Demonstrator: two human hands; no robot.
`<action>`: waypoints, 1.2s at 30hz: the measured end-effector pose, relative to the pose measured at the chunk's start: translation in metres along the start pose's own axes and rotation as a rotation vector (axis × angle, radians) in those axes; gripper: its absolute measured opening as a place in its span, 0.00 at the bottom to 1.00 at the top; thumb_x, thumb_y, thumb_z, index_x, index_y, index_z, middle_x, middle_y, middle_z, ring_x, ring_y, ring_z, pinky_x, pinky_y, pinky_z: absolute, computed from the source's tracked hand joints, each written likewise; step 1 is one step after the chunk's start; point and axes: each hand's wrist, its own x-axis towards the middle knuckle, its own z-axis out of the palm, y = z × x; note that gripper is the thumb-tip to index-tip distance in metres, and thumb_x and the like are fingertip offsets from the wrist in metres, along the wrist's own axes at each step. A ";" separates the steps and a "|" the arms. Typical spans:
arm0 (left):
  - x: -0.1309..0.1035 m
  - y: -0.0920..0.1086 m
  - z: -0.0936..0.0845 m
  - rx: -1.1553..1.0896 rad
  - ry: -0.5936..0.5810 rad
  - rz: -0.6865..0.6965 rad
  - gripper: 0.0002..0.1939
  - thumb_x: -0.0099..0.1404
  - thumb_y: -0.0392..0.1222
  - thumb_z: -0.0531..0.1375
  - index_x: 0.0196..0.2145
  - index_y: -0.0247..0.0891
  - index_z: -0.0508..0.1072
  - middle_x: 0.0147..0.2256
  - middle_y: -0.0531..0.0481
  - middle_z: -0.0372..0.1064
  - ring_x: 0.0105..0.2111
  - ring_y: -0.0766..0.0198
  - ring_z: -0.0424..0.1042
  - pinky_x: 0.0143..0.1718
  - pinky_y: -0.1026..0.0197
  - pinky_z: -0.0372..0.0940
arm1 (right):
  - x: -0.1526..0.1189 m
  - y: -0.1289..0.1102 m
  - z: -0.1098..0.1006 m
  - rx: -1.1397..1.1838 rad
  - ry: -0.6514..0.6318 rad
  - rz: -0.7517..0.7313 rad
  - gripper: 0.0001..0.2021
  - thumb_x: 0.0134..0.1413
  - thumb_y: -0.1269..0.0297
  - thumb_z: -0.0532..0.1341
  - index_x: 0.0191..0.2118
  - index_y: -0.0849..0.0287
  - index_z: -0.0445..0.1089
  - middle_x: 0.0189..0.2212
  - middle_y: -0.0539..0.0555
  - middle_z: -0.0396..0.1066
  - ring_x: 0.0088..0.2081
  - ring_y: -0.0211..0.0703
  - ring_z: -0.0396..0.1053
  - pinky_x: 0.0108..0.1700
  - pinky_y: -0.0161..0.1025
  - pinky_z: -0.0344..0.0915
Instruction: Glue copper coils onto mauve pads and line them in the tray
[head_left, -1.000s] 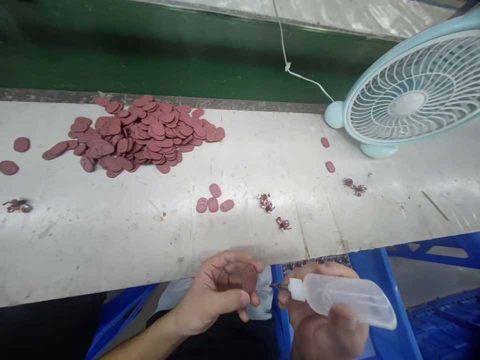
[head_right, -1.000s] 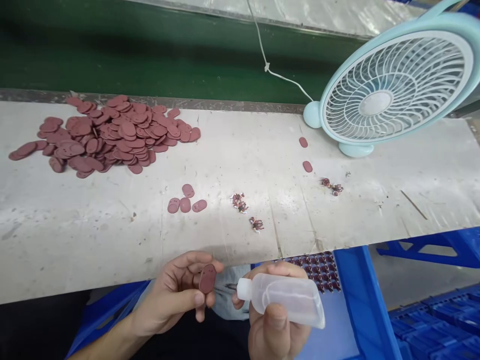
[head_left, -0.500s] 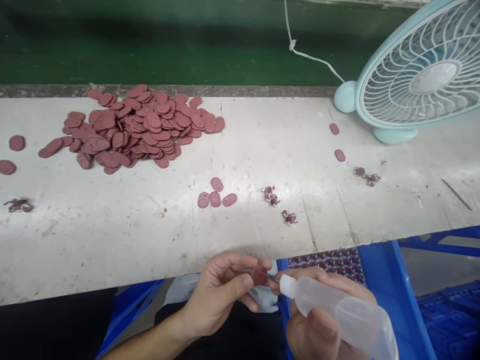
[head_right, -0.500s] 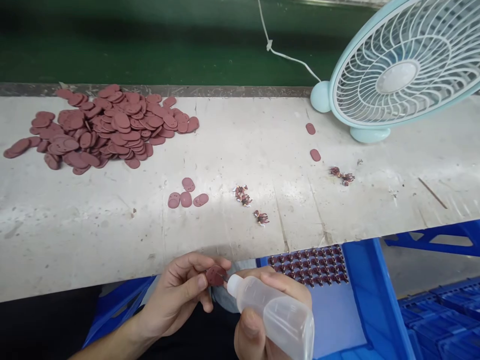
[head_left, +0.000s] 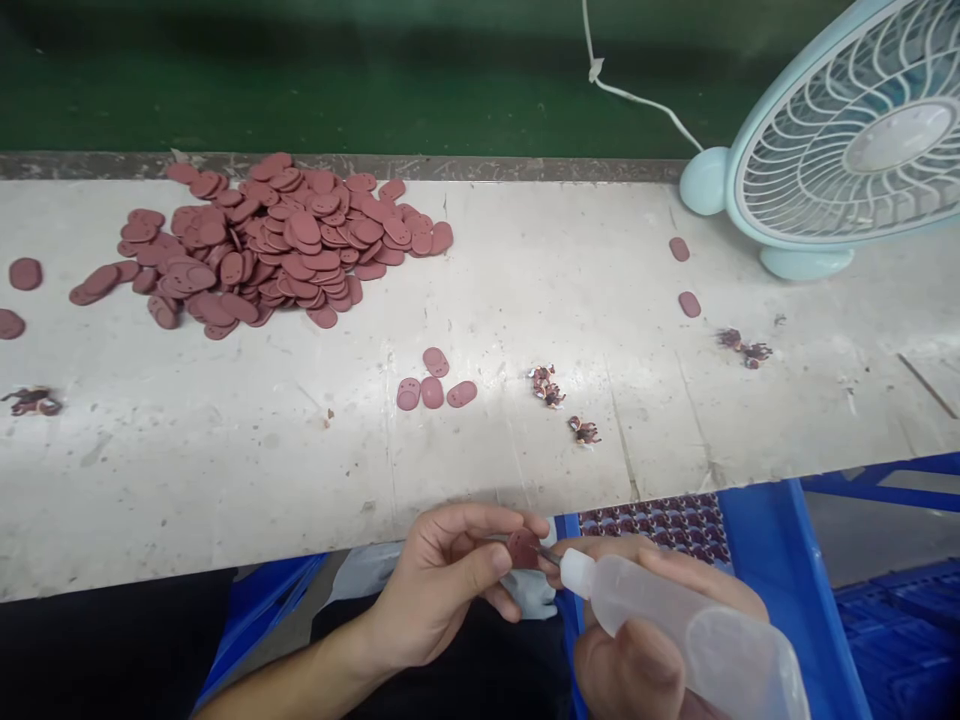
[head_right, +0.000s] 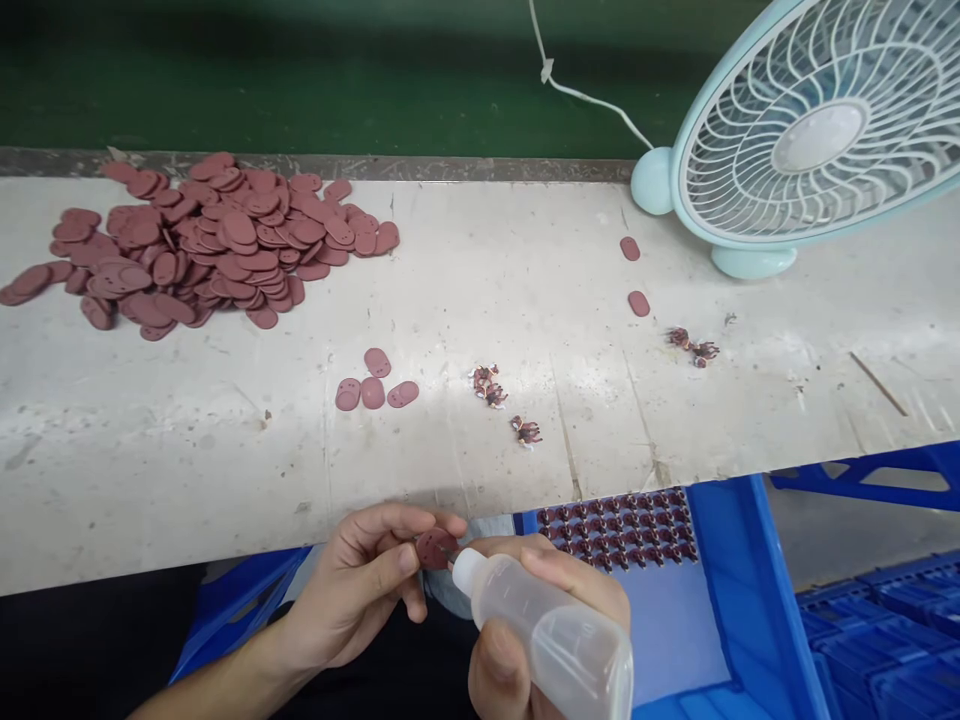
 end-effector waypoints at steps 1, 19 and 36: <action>0.000 0.000 0.000 0.003 0.002 0.001 0.09 0.65 0.34 0.65 0.43 0.40 0.81 0.46 0.43 0.81 0.40 0.59 0.81 0.27 0.71 0.75 | 0.001 -0.002 0.003 0.045 0.102 0.003 0.12 0.65 0.54 0.57 0.52 0.47 0.64 0.27 0.52 0.68 0.28 0.55 0.73 0.25 0.50 0.69; -0.001 0.002 0.001 0.000 0.060 -0.016 0.08 0.62 0.34 0.67 0.40 0.39 0.81 0.44 0.44 0.81 0.37 0.63 0.79 0.26 0.71 0.75 | 0.003 -0.002 0.009 0.248 0.198 0.020 0.11 0.58 0.55 0.65 0.42 0.53 0.70 0.22 0.48 0.69 0.21 0.47 0.72 0.23 0.50 0.73; -0.005 0.013 -0.002 0.012 0.065 -0.019 0.12 0.66 0.33 0.64 0.46 0.41 0.79 0.49 0.44 0.78 0.51 0.52 0.77 0.35 0.70 0.75 | 0.106 0.049 -0.048 0.583 -0.341 0.723 0.37 0.36 0.73 0.16 0.26 0.84 0.60 0.67 0.50 0.51 0.54 0.40 0.66 0.27 0.26 0.14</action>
